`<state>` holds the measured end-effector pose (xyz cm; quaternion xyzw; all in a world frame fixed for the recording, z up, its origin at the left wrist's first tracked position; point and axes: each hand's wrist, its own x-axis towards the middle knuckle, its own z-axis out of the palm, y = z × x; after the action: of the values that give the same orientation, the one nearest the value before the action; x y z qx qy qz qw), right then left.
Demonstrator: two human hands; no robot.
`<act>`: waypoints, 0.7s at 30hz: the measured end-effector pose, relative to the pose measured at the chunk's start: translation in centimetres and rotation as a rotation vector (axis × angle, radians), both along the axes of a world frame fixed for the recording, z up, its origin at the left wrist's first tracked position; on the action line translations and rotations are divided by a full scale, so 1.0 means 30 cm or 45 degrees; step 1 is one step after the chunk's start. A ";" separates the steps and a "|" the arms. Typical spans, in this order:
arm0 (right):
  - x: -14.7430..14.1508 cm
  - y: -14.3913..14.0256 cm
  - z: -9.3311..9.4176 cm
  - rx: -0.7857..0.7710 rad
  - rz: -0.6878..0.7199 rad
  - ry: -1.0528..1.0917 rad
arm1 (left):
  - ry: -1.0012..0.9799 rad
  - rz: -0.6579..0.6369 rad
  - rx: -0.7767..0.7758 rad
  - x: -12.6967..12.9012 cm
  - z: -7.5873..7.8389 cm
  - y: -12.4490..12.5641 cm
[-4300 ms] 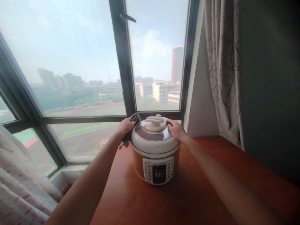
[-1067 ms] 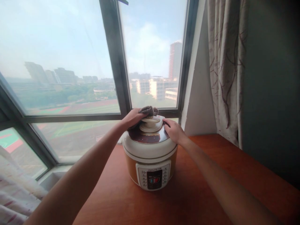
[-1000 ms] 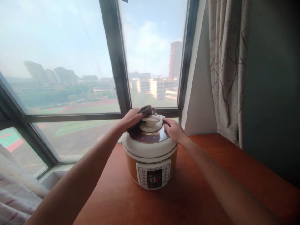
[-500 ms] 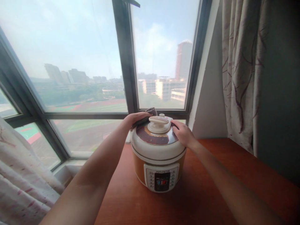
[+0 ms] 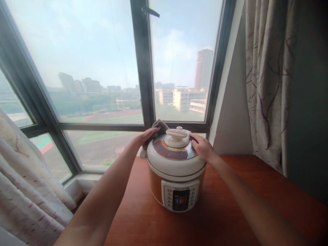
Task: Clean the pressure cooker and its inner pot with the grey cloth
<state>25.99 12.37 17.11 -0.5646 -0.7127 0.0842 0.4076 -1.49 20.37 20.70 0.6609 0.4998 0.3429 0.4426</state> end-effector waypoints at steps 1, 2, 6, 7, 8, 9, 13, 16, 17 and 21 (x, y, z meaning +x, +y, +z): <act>0.000 0.000 0.000 -0.003 0.007 0.001 | -0.002 0.017 0.002 -0.008 -0.004 -0.007; 0.000 0.000 0.001 -0.004 0.012 0.002 | -0.001 0.034 0.006 -0.017 -0.008 -0.014; 0.002 0.001 0.003 -0.009 0.029 -0.004 | 0.014 0.112 0.075 -0.057 -0.019 -0.054; 0.002 0.000 0.003 -0.010 0.031 -0.005 | 0.018 0.121 0.095 -0.067 -0.019 -0.073; 0.002 0.000 0.004 -0.010 0.032 -0.007 | 0.031 0.114 0.128 -0.076 -0.019 -0.097; 0.002 0.000 0.004 -0.011 0.030 -0.008 | 0.051 0.102 0.184 -0.083 -0.017 -0.126; 0.001 0.000 0.003 -0.012 0.015 -0.008 | 0.266 0.067 0.559 -0.088 -0.009 -0.275; -0.001 0.001 0.002 -0.012 0.010 -0.009 | 0.479 0.080 0.777 -0.060 -0.025 -0.393; -0.002 0.001 0.001 -0.012 0.010 -0.009 | 0.524 0.103 0.840 -0.047 -0.040 -0.430; -0.002 0.002 0.001 -0.013 0.007 -0.017 | 0.501 0.273 0.996 0.011 -0.141 -0.541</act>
<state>25.91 12.45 17.13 -0.5653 -0.7166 0.0850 0.3997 -1.15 4.13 16.48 0.7756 0.4728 0.4177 0.0183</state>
